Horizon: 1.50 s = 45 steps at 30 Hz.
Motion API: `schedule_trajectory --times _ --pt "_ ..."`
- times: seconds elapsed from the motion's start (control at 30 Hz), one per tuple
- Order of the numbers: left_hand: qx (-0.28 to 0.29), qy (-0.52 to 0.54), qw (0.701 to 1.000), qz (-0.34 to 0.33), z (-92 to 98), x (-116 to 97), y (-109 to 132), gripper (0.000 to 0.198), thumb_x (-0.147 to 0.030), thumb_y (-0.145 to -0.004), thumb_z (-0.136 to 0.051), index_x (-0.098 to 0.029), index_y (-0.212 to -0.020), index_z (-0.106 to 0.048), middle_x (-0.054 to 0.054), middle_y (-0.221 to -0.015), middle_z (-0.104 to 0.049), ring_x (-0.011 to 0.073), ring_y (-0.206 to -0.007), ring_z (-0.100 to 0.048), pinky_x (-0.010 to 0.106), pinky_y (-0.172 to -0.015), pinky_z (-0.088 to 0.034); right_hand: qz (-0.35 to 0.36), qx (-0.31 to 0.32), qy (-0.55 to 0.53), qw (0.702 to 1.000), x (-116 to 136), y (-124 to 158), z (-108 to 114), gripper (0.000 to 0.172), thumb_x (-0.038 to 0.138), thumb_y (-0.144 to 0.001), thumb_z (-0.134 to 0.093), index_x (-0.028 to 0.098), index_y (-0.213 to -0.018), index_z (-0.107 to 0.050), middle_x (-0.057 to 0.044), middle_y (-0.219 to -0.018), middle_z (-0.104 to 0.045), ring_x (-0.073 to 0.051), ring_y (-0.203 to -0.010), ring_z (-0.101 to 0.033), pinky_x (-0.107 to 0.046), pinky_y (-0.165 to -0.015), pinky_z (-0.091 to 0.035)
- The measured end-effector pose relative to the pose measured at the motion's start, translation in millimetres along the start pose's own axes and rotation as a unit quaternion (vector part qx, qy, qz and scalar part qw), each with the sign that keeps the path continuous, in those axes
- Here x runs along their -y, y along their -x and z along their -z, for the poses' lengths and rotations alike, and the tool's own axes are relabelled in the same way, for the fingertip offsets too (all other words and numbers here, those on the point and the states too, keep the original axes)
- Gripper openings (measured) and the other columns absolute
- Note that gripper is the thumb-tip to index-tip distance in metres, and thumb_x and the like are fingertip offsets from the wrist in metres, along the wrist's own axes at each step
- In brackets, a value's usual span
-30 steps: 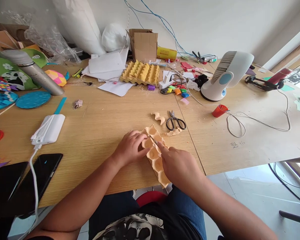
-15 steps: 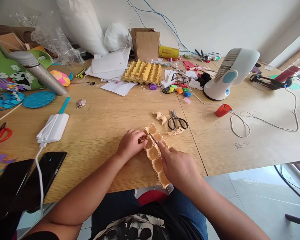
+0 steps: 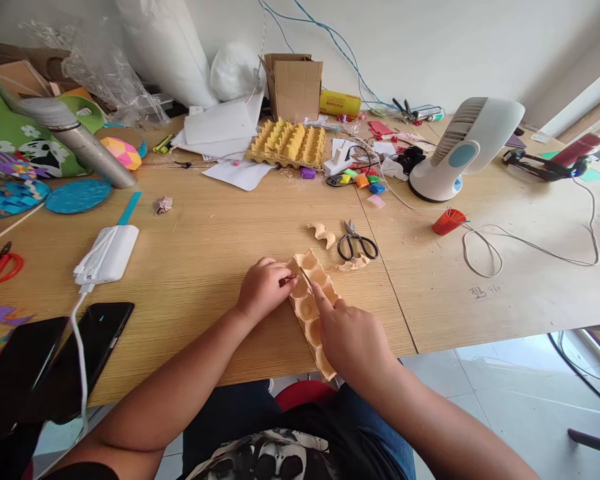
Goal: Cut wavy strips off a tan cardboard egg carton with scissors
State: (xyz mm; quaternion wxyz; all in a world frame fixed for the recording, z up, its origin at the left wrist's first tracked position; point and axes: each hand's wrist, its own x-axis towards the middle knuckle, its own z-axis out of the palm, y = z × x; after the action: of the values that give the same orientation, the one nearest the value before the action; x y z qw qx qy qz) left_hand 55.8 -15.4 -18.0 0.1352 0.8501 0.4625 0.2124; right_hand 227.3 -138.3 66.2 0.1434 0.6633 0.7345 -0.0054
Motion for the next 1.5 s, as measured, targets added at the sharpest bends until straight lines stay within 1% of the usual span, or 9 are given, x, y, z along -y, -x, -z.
schedule_trajectory --times 0.13,0.37,0.47,0.6,0.8,1.03,1.23,1.4,1.5 --pt "0.002 -0.006 1.0 -0.003 -0.7 0 0 0.029 -0.038 -0.092 -0.061 -0.022 -0.07 -0.069 0.003 -0.079 -0.072 0.0228 -0.09 -0.056 0.035 -0.074 -0.04 -0.001 0.013 0.008 1.0 14 -11 3 0.078 0.022 -0.096 -0.05 0.019 -0.165 -0.014 -0.008 -0.088 -0.075 -0.018 -0.068 -0.071 -0.026 -0.051 -0.042" --pt "-0.008 -0.019 1.0 -0.003 -1.3 0 0 0.03 -0.035 -0.091 -0.062 -0.021 -0.064 -0.066 0.004 -0.074 -0.069 0.0218 -0.086 -0.055 0.035 -0.072 -0.038 -0.003 0.023 0.009 1.0 17 0 13 0.068 0.02 -0.097 -0.048 0.019 -0.162 -0.028 -0.009 -0.086 -0.075 -0.019 -0.067 -0.071 -0.027 -0.052 -0.044" --pt "-0.004 -0.012 1.0 -0.013 -1.1 0 -1 0.03 -0.034 -0.091 -0.061 -0.021 -0.064 -0.066 0.004 -0.075 -0.07 0.0218 -0.087 -0.055 0.035 -0.073 -0.039 -0.005 0.019 0.002 1.0 18 -7 11 0.067 0.02 -0.096 -0.049 0.017 -0.161 -0.031 -0.009 -0.086 -0.075 -0.019 -0.069 -0.072 -0.027 -0.053 -0.045" --pt "-0.005 -0.022 1.0 -0.02 -0.4 0 -1 0.031 -0.036 -0.091 -0.061 -0.021 -0.065 -0.065 0.004 -0.073 -0.069 0.0217 -0.085 -0.054 0.035 -0.073 -0.038 -0.006 0.018 -0.007 1.0 19 -16 6 0.073 0.018 -0.093 -0.053 0.018 -0.162 -0.029 -0.01 -0.091 -0.076 -0.02 -0.073 -0.073 -0.026 -0.055 -0.047" --pt "-0.011 -0.023 0.999 -0.022 -1.7 1 -2 0.027 -0.034 -0.09 -0.062 -0.022 -0.066 -0.068 0.004 -0.073 -0.069 0.0219 -0.085 -0.054 0.035 -0.073 -0.038 -0.005 0.026 0.009 1.0 17 1 7 0.073 0.015 -0.093 -0.052 0.018 -0.162 -0.028 -0.008 -0.087 -0.074 -0.019 -0.068 -0.071 -0.027 -0.055 -0.048" --pt "-0.006 -0.013 1.0 -0.022 -1.3 1 -2 0.029 -0.036 -0.091 -0.062 -0.021 -0.066 -0.067 0.004 -0.074 -0.069 0.0217 -0.085 -0.055 0.035 -0.072 -0.039 -0.014 0.004 -0.011 1.0 21 -16 3 0.073 0.015 -0.092 -0.052 0.019 -0.162 -0.03 -0.008 -0.088 -0.075 -0.02 -0.07 -0.073 -0.026 -0.055 -0.048" --pt "-0.004 -0.009 1.0 -0.018 -2.5 1 -3 0.024 -0.032 -0.089 -0.064 -0.022 -0.068 -0.069 0.004 -0.074 -0.07 0.0222 -0.087 -0.055 0.035 -0.074 -0.041 -0.005 0.036 0.011 0.999 17 0 8 0.073 0.013 -0.092 -0.052 0.017 -0.161 -0.03 -0.009 -0.088 -0.074 -0.02 -0.07 -0.073 -0.027 -0.057 -0.05" --pt "0.011 -0.006 1.0 -0.025 -0.8 3 -4 0.025 -0.035 -0.089 -0.064 -0.021 -0.069 -0.069 0.005 -0.075 -0.07 0.0225 -0.087 -0.055 0.035 -0.076 -0.042 -0.011 0.019 0.001 1.0 19 -15 2 0.076 0.016 -0.092 -0.054 0.019 -0.163 -0.025 -0.009 -0.089 -0.076 -0.02 -0.072 -0.073 -0.025 -0.057 -0.05" --pt "0.01 -0.007 1.0 -0.02 -0.3 2 -3 0.024 -0.035 -0.089 -0.064 -0.022 -0.07 -0.071 0.005 -0.076 -0.07 0.0229 -0.087 -0.056 0.035 -0.076 -0.042 -0.007 0.014 0.005 1.0 20 -11 2 0.074 0.016 -0.094 -0.052 0.019 -0.163 -0.026 -0.009 -0.088 -0.075 -0.02 -0.071 -0.073 -0.027 -0.057 -0.05"
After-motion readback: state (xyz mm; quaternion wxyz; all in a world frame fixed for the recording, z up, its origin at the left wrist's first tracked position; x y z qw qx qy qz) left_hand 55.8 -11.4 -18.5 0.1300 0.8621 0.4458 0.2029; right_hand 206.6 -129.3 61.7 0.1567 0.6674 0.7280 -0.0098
